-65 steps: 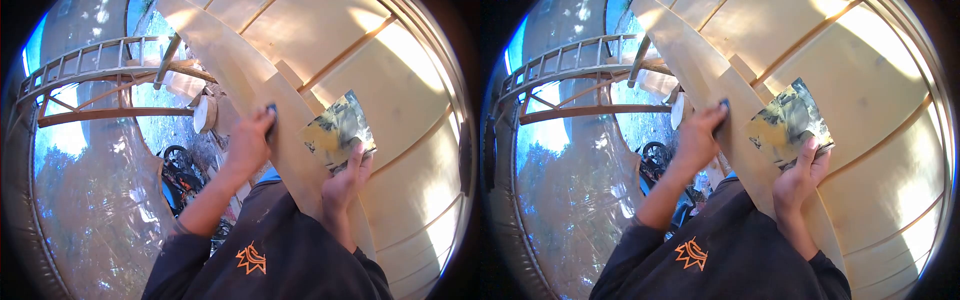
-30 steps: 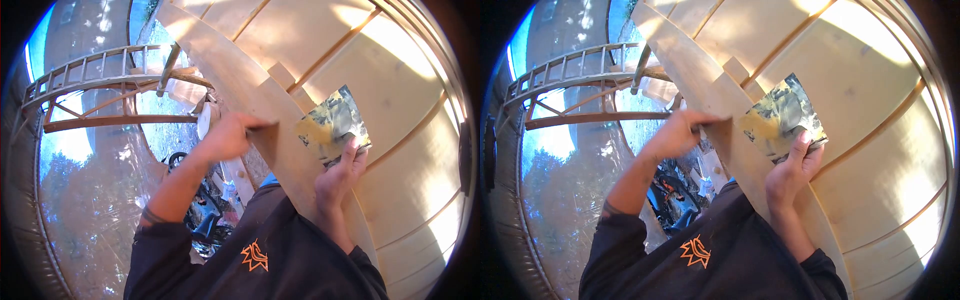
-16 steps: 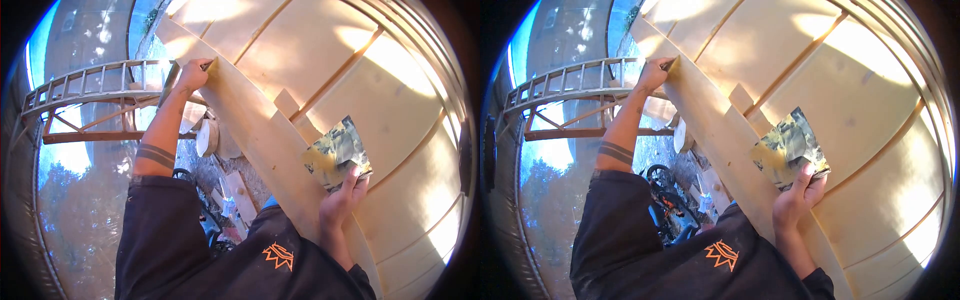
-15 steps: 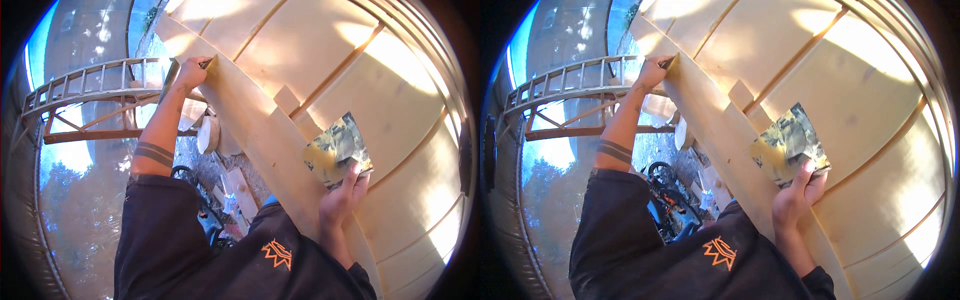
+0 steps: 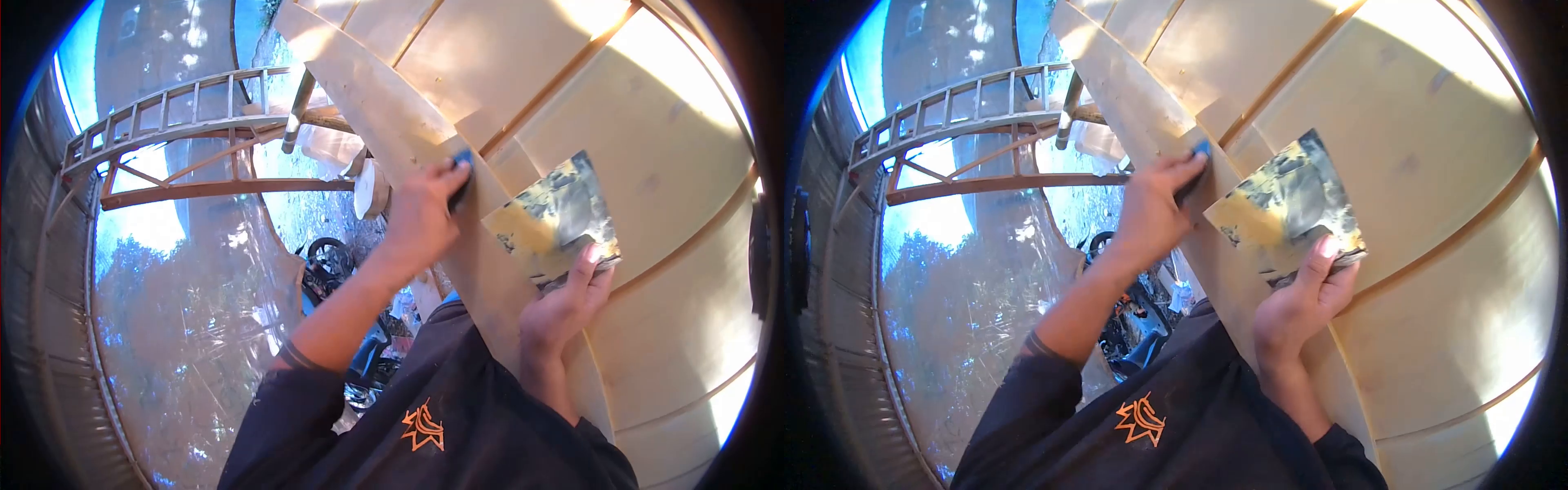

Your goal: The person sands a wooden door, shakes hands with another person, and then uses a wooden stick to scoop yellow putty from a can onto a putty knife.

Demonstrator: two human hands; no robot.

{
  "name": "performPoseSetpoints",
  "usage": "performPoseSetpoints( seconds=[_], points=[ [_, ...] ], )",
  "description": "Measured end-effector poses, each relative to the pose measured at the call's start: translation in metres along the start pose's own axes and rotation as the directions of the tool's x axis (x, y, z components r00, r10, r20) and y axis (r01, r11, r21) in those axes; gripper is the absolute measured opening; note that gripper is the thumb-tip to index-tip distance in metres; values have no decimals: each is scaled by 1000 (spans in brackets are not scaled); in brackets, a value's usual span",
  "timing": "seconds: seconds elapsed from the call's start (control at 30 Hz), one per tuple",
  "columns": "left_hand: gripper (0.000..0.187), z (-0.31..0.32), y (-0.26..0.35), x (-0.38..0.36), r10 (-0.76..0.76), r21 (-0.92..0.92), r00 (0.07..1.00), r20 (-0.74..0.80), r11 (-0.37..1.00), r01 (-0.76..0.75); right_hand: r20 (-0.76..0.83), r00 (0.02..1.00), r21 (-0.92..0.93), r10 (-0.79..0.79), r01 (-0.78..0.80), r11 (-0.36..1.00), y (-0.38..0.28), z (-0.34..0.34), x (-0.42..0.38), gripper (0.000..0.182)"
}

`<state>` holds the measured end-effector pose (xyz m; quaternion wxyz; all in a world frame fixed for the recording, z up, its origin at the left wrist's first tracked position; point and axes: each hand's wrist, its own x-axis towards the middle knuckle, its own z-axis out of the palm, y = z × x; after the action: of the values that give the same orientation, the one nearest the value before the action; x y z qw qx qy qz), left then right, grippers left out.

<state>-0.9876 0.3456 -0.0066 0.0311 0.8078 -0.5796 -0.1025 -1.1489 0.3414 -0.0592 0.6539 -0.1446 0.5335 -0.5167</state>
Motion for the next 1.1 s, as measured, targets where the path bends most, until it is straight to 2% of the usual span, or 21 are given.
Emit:
performPoseSetpoints(
  seconds=[0.1,0.17,0.2,0.23,0.27,0.3,0.33,0.37,0.4,0.47,0.57,0.67,0.7,0.8,0.87,0.93,0.97,1.0,1.03,1.07,1.1],
  points=[
    [51,-14,17,-26,36,-168,990,134,986,-14,-69,998,8,-14,14,1000,-5,1,2,36],
    [51,-37,14,-18,78,-281,936,344,959,24,-141,990,-10,20,-22,1000,-11,2,0,36],
    [52,-49,6,-10,122,-332,889,441,943,35,-105,994,38,-15,19,999,-10,2,1,35],
    [54,-56,-14,3,118,-214,921,372,976,-39,-77,996,88,-53,60,994,-6,2,3,35],
    [54,-67,-30,28,51,-124,952,301,992,-14,-50,995,129,-86,92,987,-2,1,5,35],
    [50,-70,-72,55,-48,-70,980,194,996,62,-39,992,83,-124,127,989,2,0,6,34],
    [46,-72,-129,88,-47,-141,988,147,988,68,-24,987,36,-159,159,987,5,-1,7,34],
    [46,-81,-177,119,-78,16,993,89,997,77,-6,982,-8,-191,191,982,7,-1,7,33],
    [50,-85,-222,148,-155,16,985,72,988,154,4,983,-16,-186,186,982,7,1,6,33],
    [53,-97,-283,186,-205,-67,975,85,975,211,19,985,-29,-174,174,984,5,4,4,33],
    [58,-98,-263,193,-367,-220,895,254,879,423,36,978,-84,-207,210,974,7,0,6,32],
    [58,-103,-227,177,-359,-309,825,436,801,512,28,980,6,-198,198,980,6,3,7,30],
    [58,-99,-213,169,-306,-324,839,449,820,473,18,985,45,-169,168,985,-2,13,4,24],
    [56,-92,-153,135,-190,-319,828,527,859,400,58,979,77,-197,193,978,-3,14,4,24],
    [54,-82,-117,109,-118,-350,821,558,864,362,65,985,95,-162,156,983,-3,8,3,25],
    [58,-70,-87,81,-104,-234,840,532,936,264,50,987,87,-154,149,985,-4,3,3,25],
    [58,-64,-73,64,-15,-327,858,513,921,211,49,987,100,-150,145,984,-5,2,3,25],
    [58,-60,-55,51,23,-315,846,532,933,172,46,988,112,-147,142,984,-6,2,3,24],
    [57,-50,-47,35,-58,-222,856,514,955,197,39,988,125,-151,145,982,-6,2,3,24],
    [54,-53,-17,20,-17,-333,858,514,917,218,46,988,115,-147,141,983,-5,1,2,24],
    [53,-38,-25,5,117,-318,876,469,947,44,50,987,98,-151,146,984,-3,-1,2,24]
  ],
)
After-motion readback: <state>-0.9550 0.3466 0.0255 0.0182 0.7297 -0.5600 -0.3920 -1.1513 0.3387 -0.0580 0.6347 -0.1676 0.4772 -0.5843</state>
